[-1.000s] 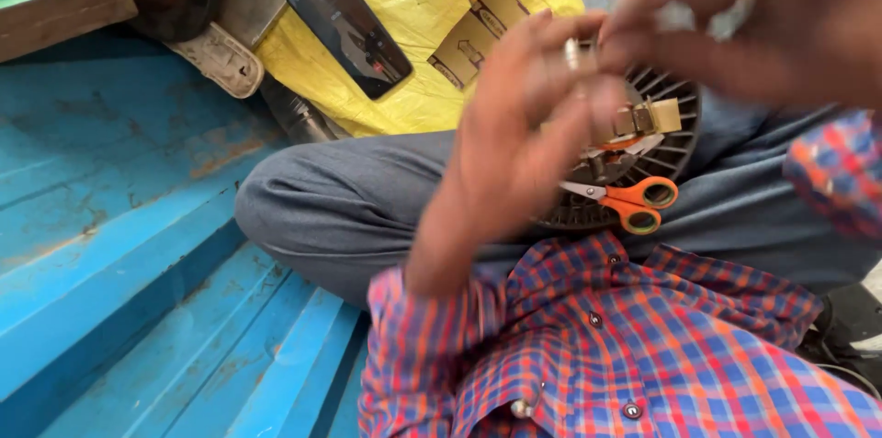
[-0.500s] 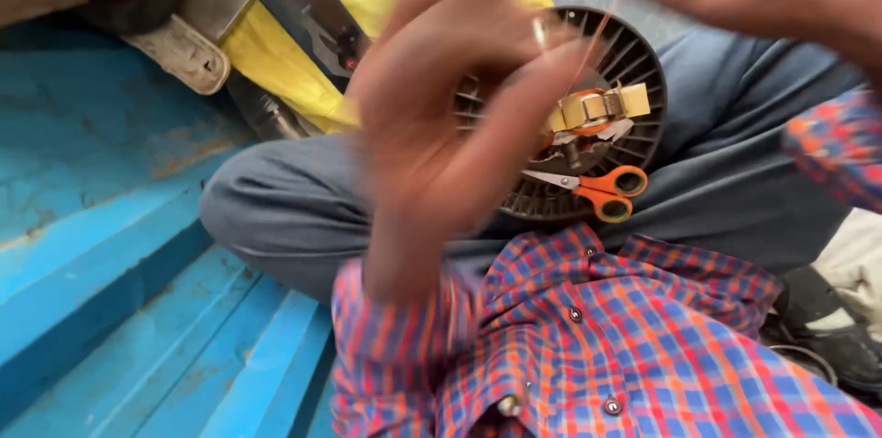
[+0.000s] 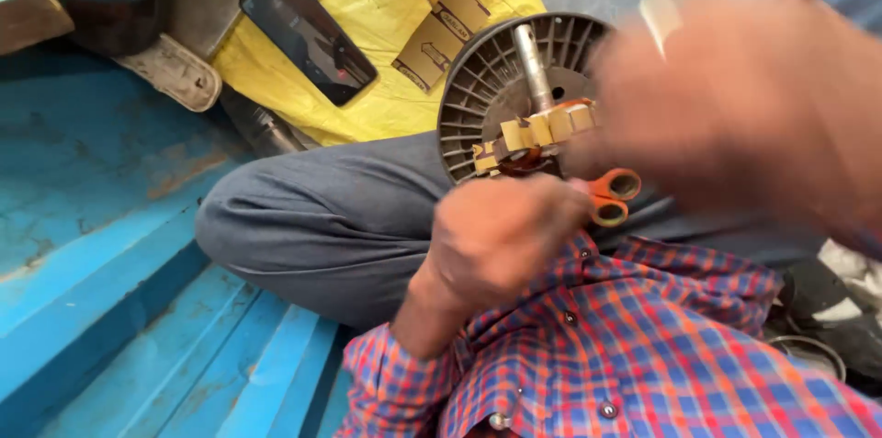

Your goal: Winding copper wire onto a fan motor stator using hands and simple tools.

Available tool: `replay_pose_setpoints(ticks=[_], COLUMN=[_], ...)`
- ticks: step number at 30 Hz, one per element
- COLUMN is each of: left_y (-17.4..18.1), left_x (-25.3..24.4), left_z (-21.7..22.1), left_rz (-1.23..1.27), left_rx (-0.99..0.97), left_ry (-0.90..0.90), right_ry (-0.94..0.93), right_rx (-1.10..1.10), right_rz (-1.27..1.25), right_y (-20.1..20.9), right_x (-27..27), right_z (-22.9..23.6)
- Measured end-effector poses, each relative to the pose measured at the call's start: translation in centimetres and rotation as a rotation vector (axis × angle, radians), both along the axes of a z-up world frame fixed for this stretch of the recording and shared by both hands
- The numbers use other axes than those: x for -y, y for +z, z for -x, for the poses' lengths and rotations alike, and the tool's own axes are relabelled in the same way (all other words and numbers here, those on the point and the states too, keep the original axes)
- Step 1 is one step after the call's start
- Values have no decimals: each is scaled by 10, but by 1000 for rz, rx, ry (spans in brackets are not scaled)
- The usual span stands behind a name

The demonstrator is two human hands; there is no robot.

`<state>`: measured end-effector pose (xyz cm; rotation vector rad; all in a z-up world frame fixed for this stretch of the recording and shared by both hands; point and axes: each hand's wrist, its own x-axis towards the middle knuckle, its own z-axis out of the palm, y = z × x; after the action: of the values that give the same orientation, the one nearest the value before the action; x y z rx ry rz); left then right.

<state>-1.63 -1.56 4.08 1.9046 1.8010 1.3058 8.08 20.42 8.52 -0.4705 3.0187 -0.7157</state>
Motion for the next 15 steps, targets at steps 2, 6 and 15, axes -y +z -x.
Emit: replay_pose_setpoints(ticks=[2, 6, 15], left_y=[-6, 19, -53], left_x=[1, -19, -57], left_z=[-5, 9, 59], left_rz=[11, -158, 276], left_rx=[-3, 656, 263], left_ry=[141, 315, -142], right_ry=[-114, -323, 180], right_rx=[76, 185, 403], right_rz=[152, 407, -130], right_y=[-59, -110, -47], right_x=[-23, -53, 9], right_z=[15, 5, -44])
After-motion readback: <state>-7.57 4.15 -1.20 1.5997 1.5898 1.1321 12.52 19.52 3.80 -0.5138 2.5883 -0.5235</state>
